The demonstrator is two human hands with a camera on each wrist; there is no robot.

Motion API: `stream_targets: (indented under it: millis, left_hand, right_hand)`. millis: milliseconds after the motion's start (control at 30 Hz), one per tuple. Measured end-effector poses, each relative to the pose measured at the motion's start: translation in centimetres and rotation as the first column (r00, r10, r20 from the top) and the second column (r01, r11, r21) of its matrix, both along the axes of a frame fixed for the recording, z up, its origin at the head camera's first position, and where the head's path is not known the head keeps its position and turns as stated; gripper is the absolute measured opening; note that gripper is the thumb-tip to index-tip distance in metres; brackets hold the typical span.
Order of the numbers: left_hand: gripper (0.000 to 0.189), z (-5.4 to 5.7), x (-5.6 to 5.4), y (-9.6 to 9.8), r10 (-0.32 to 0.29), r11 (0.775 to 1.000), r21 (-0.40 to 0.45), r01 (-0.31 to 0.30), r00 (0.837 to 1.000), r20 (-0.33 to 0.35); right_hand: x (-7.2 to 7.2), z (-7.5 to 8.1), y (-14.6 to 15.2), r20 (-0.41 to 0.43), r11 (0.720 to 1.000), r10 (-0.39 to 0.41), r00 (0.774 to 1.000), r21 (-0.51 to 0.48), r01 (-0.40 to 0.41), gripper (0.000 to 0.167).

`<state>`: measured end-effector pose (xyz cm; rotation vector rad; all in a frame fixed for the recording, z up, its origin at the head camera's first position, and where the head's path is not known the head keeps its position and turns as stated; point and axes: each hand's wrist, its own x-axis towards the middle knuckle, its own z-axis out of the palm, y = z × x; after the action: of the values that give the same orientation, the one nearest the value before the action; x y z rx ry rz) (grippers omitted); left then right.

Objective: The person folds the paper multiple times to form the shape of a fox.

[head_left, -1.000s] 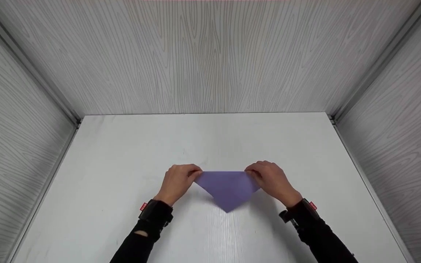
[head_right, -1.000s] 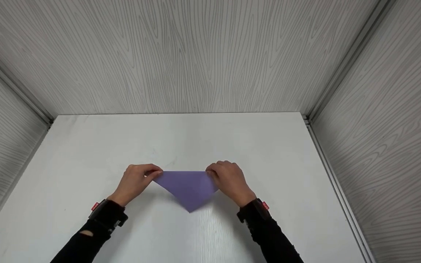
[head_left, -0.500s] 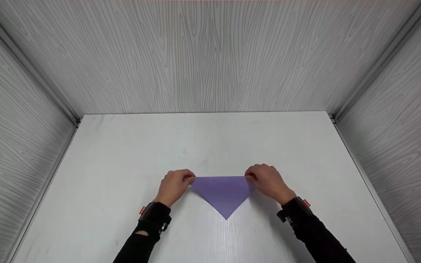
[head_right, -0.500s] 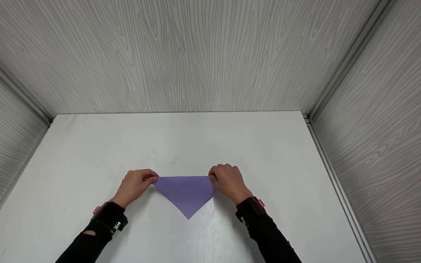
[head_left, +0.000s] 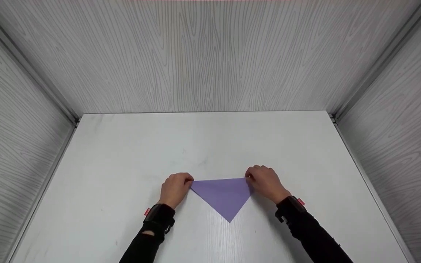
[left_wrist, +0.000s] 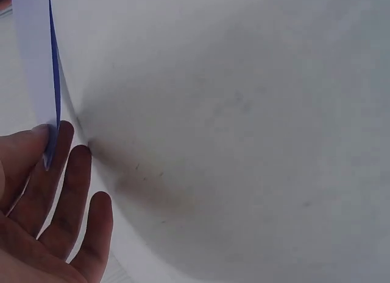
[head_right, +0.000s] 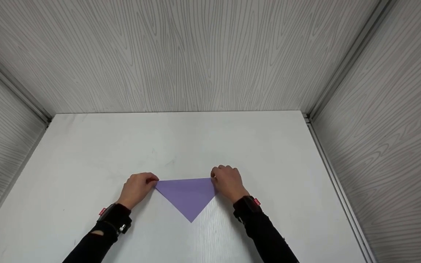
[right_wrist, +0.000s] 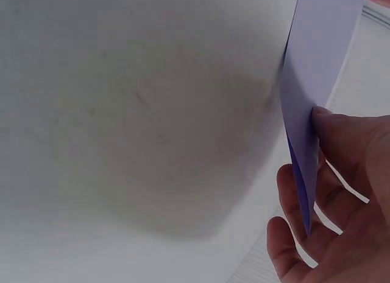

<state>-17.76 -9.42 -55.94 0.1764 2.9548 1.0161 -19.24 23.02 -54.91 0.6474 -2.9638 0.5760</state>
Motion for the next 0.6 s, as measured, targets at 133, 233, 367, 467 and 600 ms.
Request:
stream_targets:
  millis: [133, 233, 367, 467, 600]
  left_hand:
    - [0.007, -0.2, -0.3, 0.2, 0.017, 1.000, -0.010, -0.017, 1.000, -0.007]
    - [0.008, -0.2, -0.4, 0.3, 0.022, 1.000, -0.017, -0.022, 1.000, -0.020]
    - [0.010, -0.3, -0.4, 0.3, 0.021, 1.000, -0.022, -0.022, 0.999, -0.035]
    - [0.010, -0.3, -0.5, 0.3, 0.027, 0.999, -0.029, -0.028, 0.999, -0.037]
    - [0.010, -0.4, -0.8, 0.3, 0.035, 0.999, -0.040, -0.036, 0.999, -0.037]
  right_hand:
    - [-0.3, -0.5, 0.0, -0.027, 1.000, 0.009, 1.000, -0.020, -0.009, 0.006]
    - [-0.5, -0.7, 0.1, -0.026, 0.999, 0.013, 1.000, -0.030, -0.014, 0.006]
    - [-0.8, -0.8, 0.2, 0.009, 0.999, 0.001, 1.000, -0.035, -0.001, 0.009]
    - [-1.0, -0.9, 0.4, 0.027, 0.999, -0.012, 1.000, -0.040, 0.013, 0.009]
    - [-1.1, -0.9, 0.5, 0.039, 0.998, -0.032, 0.999, -0.058, 0.034, 0.010]
